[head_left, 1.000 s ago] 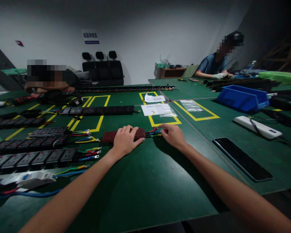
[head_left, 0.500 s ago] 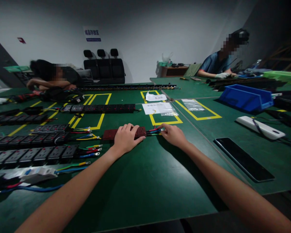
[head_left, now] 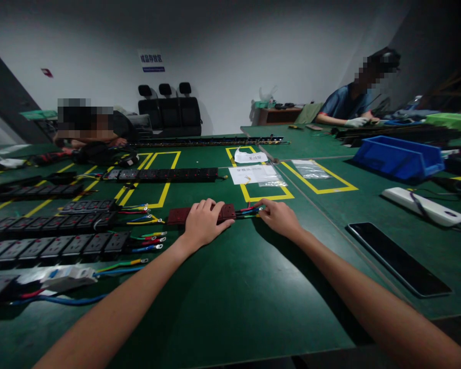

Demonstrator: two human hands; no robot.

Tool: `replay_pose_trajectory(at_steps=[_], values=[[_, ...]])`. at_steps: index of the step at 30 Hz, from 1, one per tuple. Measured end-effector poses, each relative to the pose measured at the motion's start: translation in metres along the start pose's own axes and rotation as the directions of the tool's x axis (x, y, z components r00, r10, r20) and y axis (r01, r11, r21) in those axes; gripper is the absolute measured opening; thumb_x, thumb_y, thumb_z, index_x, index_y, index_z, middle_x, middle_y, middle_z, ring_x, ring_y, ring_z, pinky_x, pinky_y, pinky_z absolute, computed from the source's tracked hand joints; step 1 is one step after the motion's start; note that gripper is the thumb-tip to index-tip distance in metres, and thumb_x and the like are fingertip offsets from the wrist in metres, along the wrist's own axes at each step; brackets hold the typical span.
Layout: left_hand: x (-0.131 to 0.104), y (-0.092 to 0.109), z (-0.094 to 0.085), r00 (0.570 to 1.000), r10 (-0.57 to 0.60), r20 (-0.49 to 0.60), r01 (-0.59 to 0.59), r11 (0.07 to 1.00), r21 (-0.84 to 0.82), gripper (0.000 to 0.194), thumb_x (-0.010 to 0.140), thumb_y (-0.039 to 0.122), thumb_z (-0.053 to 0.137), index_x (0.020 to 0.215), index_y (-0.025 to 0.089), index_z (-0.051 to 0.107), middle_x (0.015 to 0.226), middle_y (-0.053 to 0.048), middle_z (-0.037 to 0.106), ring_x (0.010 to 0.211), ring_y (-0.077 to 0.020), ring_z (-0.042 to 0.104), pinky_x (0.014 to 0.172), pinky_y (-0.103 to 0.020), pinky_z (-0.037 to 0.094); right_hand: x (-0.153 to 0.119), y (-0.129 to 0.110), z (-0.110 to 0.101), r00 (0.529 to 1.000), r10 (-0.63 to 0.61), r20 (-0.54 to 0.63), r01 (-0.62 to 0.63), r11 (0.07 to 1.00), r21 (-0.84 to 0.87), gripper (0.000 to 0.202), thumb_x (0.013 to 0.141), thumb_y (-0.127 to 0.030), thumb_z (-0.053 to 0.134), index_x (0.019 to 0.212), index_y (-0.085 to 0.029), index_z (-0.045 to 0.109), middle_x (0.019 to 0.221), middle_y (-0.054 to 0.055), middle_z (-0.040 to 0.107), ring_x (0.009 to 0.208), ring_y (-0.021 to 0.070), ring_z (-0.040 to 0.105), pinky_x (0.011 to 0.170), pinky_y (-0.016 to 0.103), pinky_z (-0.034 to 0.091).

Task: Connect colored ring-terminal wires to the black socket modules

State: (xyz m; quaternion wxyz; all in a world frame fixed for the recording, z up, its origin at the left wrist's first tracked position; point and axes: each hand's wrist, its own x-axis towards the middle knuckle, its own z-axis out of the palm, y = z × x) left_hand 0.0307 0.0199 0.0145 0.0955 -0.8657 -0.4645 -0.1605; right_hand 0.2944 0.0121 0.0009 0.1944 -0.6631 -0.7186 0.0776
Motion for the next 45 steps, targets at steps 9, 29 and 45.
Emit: replay_pose_trajectory(at_steps=[9, 29, 45], values=[[0.0001, -0.0011, 0.0017, 1.0, 0.002, -0.006, -0.002, 1.0, -0.016, 0.065, 0.097, 0.07, 0.043, 0.134, 0.019, 0.059, 0.117, -0.013, 0.064, 0.104, -0.0284, 0.058, 0.085, -0.041, 0.046, -0.0002, 0.0, -0.0008, 1.0, -0.005, -0.003, 0.005, 1.0, 0.021, 0.033, 0.089, -0.023, 0.054, 0.115, -0.028, 0.074, 0.078, 0.001, 0.073, 0.069, 0.0187, 0.061, 0.06, 0.026, 0.032], [0.0005, 0.0003, -0.0007, 1.0, -0.003, 0.0, 0.003, 1.0, -0.009, 0.065, 0.096, 0.069, 0.045, 0.134, 0.019, 0.06, 0.115, -0.012, 0.063, 0.104, -0.0292, 0.059, 0.086, -0.042, 0.045, -0.0006, -0.001, -0.0017, 1.0, -0.008, 0.0, 0.008, 1.0, -0.007, 0.033, 0.089, -0.024, 0.053, 0.115, -0.029, 0.073, 0.078, 0.001, 0.073, 0.07, 0.0194, 0.062, 0.059, 0.027, 0.03], [0.0011, 0.0002, -0.0006, 1.0, 0.002, 0.003, -0.002, 1.0, -0.004, 0.066, 0.096, 0.07, 0.044, 0.134, 0.018, 0.06, 0.114, -0.013, 0.064, 0.103, -0.029, 0.059, 0.086, -0.042, 0.046, 0.0001, 0.0005, -0.0005, 1.0, -0.002, -0.001, 0.002, 1.0, -0.005, 0.034, 0.088, -0.024, 0.053, 0.114, -0.029, 0.074, 0.077, 0.002, 0.072, 0.069, 0.0191, 0.061, 0.059, 0.026, 0.03]])
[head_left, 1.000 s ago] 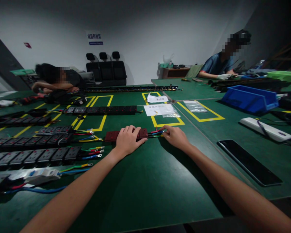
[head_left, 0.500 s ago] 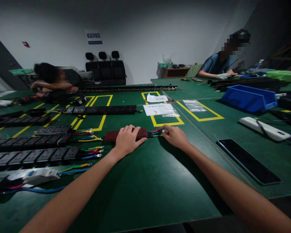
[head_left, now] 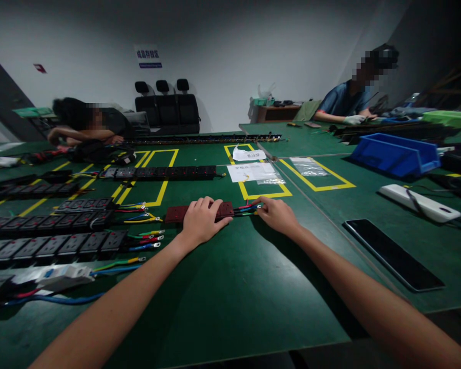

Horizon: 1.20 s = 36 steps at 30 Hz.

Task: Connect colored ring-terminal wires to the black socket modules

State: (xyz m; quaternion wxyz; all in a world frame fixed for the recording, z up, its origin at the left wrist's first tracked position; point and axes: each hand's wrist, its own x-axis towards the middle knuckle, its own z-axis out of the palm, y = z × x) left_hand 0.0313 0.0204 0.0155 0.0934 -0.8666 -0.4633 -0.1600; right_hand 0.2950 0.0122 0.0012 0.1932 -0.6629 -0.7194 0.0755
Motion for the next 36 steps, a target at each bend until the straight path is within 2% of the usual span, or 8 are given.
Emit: replay_pose_trajectory(at_steps=[23, 36], values=[[0.001, 0.0003, 0.0004, 1.0, -0.005, 0.012, 0.005, 1.0, 0.002, 0.067, 0.096, 0.071, 0.044, 0.134, 0.018, 0.06, 0.115, -0.013, 0.064, 0.103, -0.0294, 0.059, 0.085, -0.042, 0.046, -0.0005, -0.0023, -0.0031, 0.999, 0.016, 0.03, -0.014, 0.999, -0.053, 0.035, 0.091, -0.026, 0.052, 0.119, -0.03, 0.072, 0.083, 0.002, 0.074, 0.075, 0.02, 0.064, 0.061, 0.027, 0.033], [0.0012, 0.0004, -0.0012, 1.0, 0.004, 0.016, -0.004, 1.0, 0.013, 0.067, 0.096, 0.071, 0.044, 0.134, 0.017, 0.059, 0.115, -0.013, 0.064, 0.102, -0.0282, 0.059, 0.084, -0.04, 0.046, -0.0001, -0.0011, -0.0023, 1.0, 0.012, 0.025, -0.011, 1.0, -0.024, 0.035, 0.089, -0.026, 0.052, 0.118, -0.031, 0.072, 0.084, 0.001, 0.075, 0.074, 0.0202, 0.063, 0.062, 0.027, 0.033]])
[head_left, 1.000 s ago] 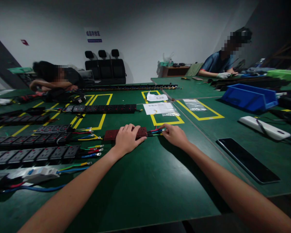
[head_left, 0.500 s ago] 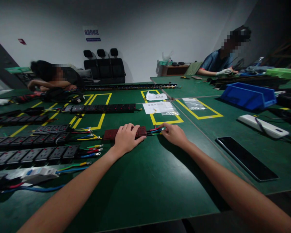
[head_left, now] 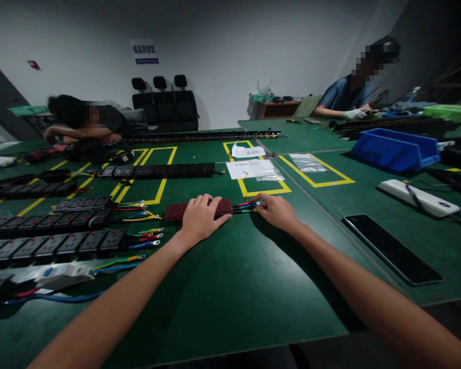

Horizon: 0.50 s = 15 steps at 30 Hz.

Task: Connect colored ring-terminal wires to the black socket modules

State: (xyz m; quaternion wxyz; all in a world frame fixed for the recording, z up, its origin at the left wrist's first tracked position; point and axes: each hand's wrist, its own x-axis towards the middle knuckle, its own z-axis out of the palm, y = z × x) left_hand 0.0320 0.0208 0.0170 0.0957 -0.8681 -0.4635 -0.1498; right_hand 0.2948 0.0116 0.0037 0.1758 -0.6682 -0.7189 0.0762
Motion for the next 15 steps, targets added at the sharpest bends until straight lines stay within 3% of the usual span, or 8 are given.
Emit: replay_pose_trajectory(at_steps=[15], values=[[-0.0005, 0.0005, -0.0002, 1.0, -0.001, -0.005, 0.001, 1.0, 0.01, 0.067, 0.096, 0.07, 0.044, 0.134, 0.017, 0.06, 0.115, -0.013, 0.064, 0.102, -0.0287, 0.059, 0.085, -0.041, 0.046, 0.0002, 0.0002, 0.0, 1.0, -0.005, 0.001, 0.005, 1.0, -0.004, 0.035, 0.089, -0.025, 0.052, 0.118, -0.03, 0.072, 0.083, 0.002, 0.075, 0.073, 0.0201, 0.063, 0.06, 0.027, 0.033]])
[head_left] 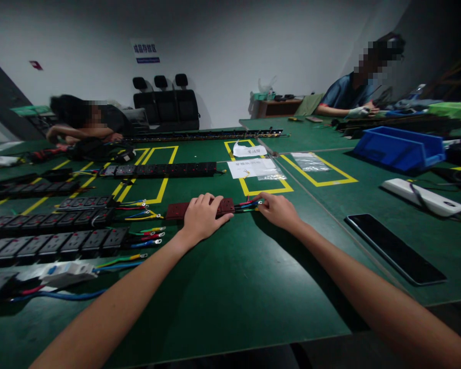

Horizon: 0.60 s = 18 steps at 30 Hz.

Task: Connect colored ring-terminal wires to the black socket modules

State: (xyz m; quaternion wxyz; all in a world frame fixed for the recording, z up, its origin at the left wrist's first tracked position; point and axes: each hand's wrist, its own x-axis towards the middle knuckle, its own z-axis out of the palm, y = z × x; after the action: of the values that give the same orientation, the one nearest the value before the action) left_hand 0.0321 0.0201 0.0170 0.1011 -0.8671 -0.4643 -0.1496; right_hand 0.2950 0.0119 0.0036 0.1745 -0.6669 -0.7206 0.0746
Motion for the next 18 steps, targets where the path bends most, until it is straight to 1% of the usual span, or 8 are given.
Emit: replay_pose_trajectory(at_steps=[6, 12, 18], values=[[0.0004, -0.0001, 0.0, 1.0, -0.009, 0.017, 0.009, 1.0, -0.013, 0.067, 0.096, 0.07, 0.044, 0.134, 0.018, 0.06, 0.116, -0.013, 0.064, 0.103, -0.0289, 0.059, 0.085, -0.041, 0.046, 0.001, 0.0009, -0.0001, 1.0, 0.001, 0.011, -0.001, 1.0, 0.005, 0.035, 0.09, -0.026, 0.053, 0.119, -0.029, 0.072, 0.082, 0.001, 0.075, 0.07, 0.0188, 0.063, 0.06, 0.027, 0.032], [0.0004, -0.0004, 0.0011, 1.0, -0.002, 0.006, 0.002, 1.0, -0.02, 0.066, 0.097, 0.07, 0.043, 0.134, 0.018, 0.06, 0.116, -0.013, 0.064, 0.103, -0.0294, 0.059, 0.085, -0.042, 0.047, 0.0003, 0.0006, -0.0005, 1.0, -0.006, 0.01, 0.006, 1.0, -0.003, 0.035, 0.09, -0.026, 0.052, 0.118, -0.029, 0.072, 0.082, 0.001, 0.075, 0.073, 0.0196, 0.064, 0.06, 0.027, 0.032], [0.0, -0.0009, 0.0015, 1.0, -0.004, 0.002, 0.004, 0.999, -0.039, 0.066, 0.096, 0.071, 0.042, 0.134, 0.019, 0.059, 0.116, -0.013, 0.064, 0.103, -0.0297, 0.059, 0.085, -0.043, 0.047, -0.0011, -0.0025, -0.0029, 1.0, 0.004, 0.025, -0.003, 1.0, -0.023, 0.036, 0.091, -0.026, 0.051, 0.12, -0.03, 0.071, 0.084, 0.001, 0.076, 0.075, 0.0204, 0.066, 0.062, 0.027, 0.035]])
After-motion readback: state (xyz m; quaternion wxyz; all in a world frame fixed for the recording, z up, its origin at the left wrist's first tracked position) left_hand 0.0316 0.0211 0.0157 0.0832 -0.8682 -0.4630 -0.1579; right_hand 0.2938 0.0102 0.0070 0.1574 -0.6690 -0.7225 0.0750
